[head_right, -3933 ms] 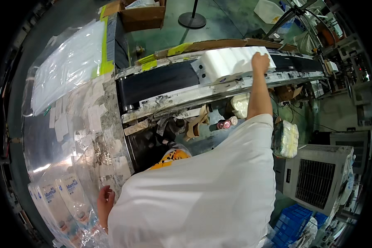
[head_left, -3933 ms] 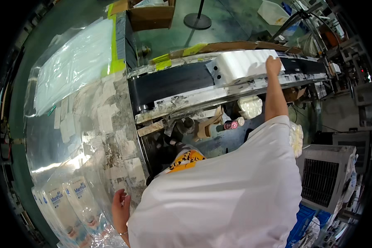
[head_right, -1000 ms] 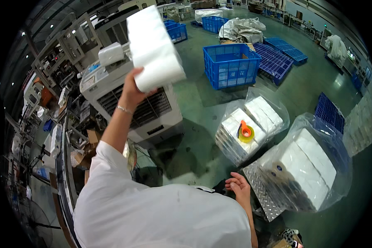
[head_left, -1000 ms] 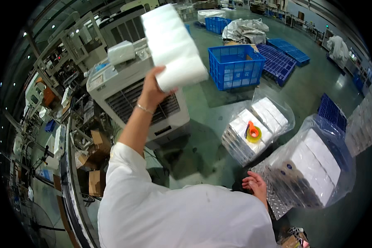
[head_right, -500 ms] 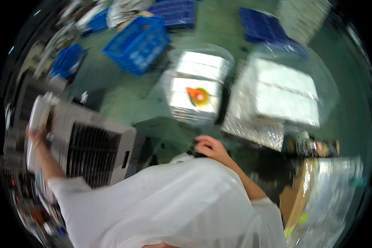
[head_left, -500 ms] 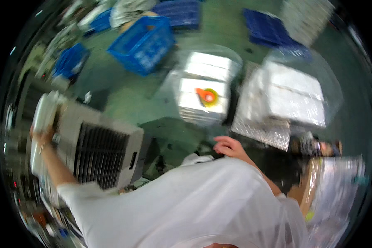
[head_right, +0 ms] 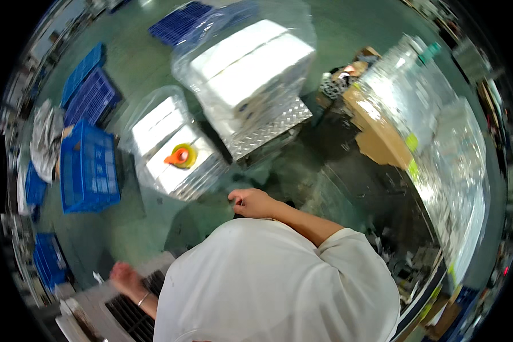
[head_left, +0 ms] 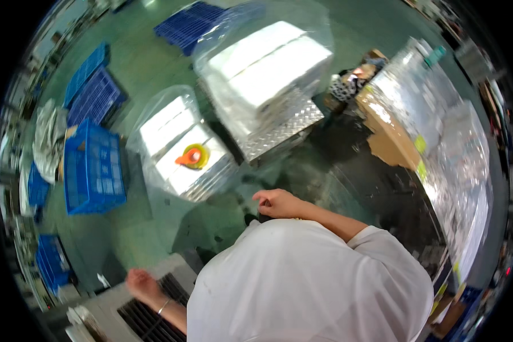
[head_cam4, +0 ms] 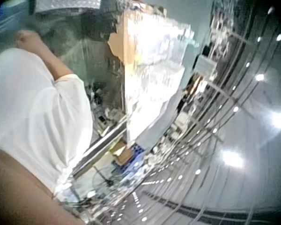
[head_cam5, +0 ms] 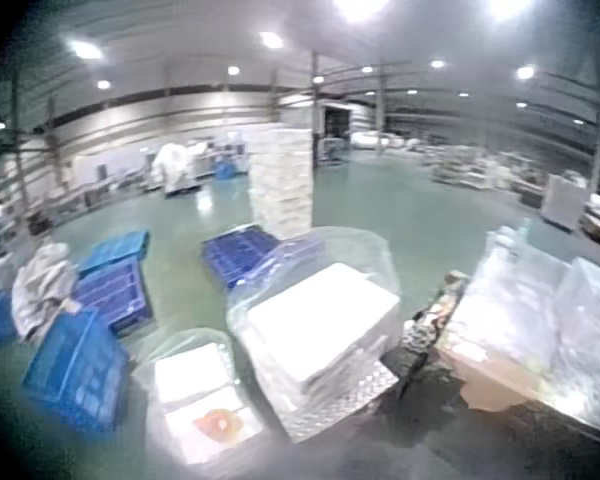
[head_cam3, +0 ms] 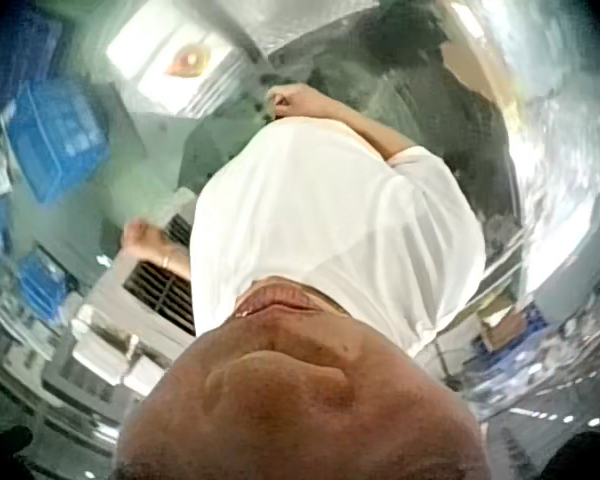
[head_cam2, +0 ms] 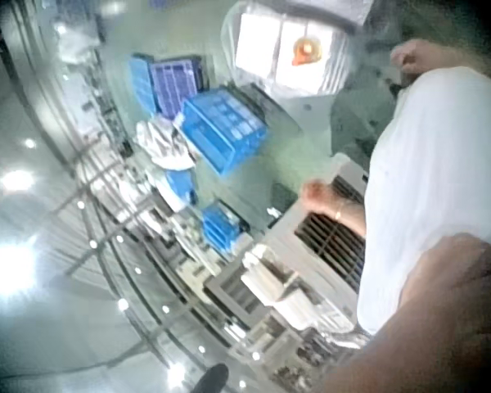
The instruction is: The person places white packs into a large clear plastic bag on a metal table and seals the bag using a tape dispenser.
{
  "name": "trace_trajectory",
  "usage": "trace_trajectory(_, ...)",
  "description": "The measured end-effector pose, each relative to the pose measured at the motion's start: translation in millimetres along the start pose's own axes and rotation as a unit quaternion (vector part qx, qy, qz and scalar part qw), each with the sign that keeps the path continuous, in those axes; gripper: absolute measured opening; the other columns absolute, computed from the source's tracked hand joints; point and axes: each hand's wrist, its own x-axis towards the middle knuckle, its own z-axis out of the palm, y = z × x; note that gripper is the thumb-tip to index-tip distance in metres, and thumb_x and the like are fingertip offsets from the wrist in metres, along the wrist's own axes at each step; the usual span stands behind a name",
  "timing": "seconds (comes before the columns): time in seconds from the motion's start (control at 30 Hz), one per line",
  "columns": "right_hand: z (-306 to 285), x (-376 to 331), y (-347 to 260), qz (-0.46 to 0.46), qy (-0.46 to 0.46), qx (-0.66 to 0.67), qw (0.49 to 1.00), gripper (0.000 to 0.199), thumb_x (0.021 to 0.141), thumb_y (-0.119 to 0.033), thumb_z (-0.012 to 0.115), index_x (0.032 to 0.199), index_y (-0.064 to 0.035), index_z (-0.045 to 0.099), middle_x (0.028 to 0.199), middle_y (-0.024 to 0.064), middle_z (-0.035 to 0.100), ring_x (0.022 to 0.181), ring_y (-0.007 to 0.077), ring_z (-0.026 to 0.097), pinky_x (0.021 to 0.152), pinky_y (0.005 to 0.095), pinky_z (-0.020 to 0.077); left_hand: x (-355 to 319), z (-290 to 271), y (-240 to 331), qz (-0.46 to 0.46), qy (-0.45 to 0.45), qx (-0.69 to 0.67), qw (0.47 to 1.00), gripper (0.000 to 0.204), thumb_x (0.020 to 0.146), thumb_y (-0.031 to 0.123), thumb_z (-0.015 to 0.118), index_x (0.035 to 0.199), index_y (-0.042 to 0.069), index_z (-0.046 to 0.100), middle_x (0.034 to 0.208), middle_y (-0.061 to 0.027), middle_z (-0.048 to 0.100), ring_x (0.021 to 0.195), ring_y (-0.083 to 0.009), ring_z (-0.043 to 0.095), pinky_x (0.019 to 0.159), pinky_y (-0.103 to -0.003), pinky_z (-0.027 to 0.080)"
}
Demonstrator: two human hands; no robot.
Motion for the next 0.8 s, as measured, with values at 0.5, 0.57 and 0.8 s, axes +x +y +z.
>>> trace_trajectory(0.5,-65.7,-357.4,156.4,0.254,0.583,0.063,0.769,0.035,0.076,-0.021,0.054,0.106,-0.0042,0.055,0.084,0.0100,0.064,0.076,0.0262,0.061,0.069,0.0363,0.0469,-258.4,463.0,-375.4,-0.454,-0.576,0.329,0.595,0.021,0.088,0.023,0.053,0.100,0.006,0.051,0.083,-0.0038,0.056,0.069,-0.0118,0.051,0.063,-0.027,0.044)
trace_trajectory(0.57,-47.4,-408.5,161.3,0.291,0.670,0.144,0.668,0.035,0.075,-0.020,0.055,0.106,-0.0036,0.056,0.084,0.0106,0.063,0.077,0.0242,0.060,0.070,0.0346,0.0467,-309.7,495.8,-400.8,-0.471,-0.651,0.330,0.495,0.019,0.088,0.022,0.053,0.100,0.007,0.051,0.082,-0.0029,0.056,0.069,-0.0114,0.051,0.063,-0.026,0.044)
trace_trajectory(0.8,-18.3,-477.5,186.9,0.247,0.834,0.296,0.395,0.029,0.073,-0.013,0.055,0.099,-0.0005,0.058,0.080,0.0085,0.062,0.071,0.0160,0.059,0.065,0.0292,0.0467,-431.7,570.6,-434.2,-0.450,-0.756,0.303,0.366,0.018,0.087,0.020,0.053,0.100,0.007,0.052,0.084,-0.0024,0.057,0.071,-0.0101,0.052,0.065,-0.024,0.044)
